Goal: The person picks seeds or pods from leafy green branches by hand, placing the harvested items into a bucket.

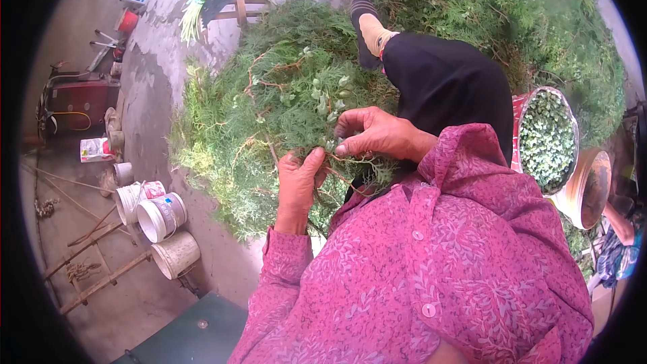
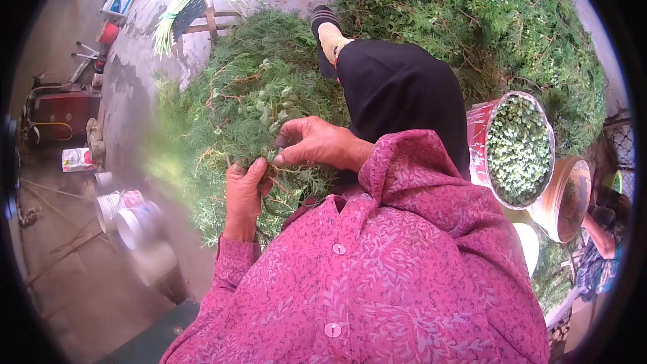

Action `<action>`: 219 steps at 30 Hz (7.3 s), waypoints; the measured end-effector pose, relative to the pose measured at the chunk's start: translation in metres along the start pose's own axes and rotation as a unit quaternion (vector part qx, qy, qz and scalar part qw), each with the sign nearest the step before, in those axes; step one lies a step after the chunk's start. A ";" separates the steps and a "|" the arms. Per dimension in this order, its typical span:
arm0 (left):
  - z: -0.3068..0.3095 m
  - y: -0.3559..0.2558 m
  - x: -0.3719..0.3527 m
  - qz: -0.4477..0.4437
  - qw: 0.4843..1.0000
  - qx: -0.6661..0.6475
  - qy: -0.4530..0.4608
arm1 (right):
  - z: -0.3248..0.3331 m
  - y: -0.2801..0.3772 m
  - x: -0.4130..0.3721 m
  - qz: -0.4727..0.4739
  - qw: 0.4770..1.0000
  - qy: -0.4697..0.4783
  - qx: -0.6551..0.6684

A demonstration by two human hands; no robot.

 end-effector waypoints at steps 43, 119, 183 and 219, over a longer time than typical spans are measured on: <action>-0.001 0.001 0.010 -0.040 0.999 -0.006 -0.017 | 0.003 -0.020 0.006 -0.011 0.985 -0.070 0.154; 0.004 0.022 0.008 -0.017 0.995 0.092 0.015 | 0.008 0.014 -0.007 0.021 0.994 -0.034 0.097; -0.034 0.003 0.005 0.040 0.998 -0.001 0.045 | 0.218 0.074 -0.347 0.181 0.711 -0.677 -0.056; -0.020 0.016 0.011 0.116 0.984 -0.132 0.008 | 0.013 0.090 -0.050 0.326 0.741 -0.291 -0.509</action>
Point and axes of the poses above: each hand's wrist, its own x-axis towards the middle knuckle, its own z-axis out of the back of the hand, y = z × x, the point moved 10 cm from there along x, towards the middle knuckle, and after that the axes turned 11 degrees about -x, right-handed, at the moved point
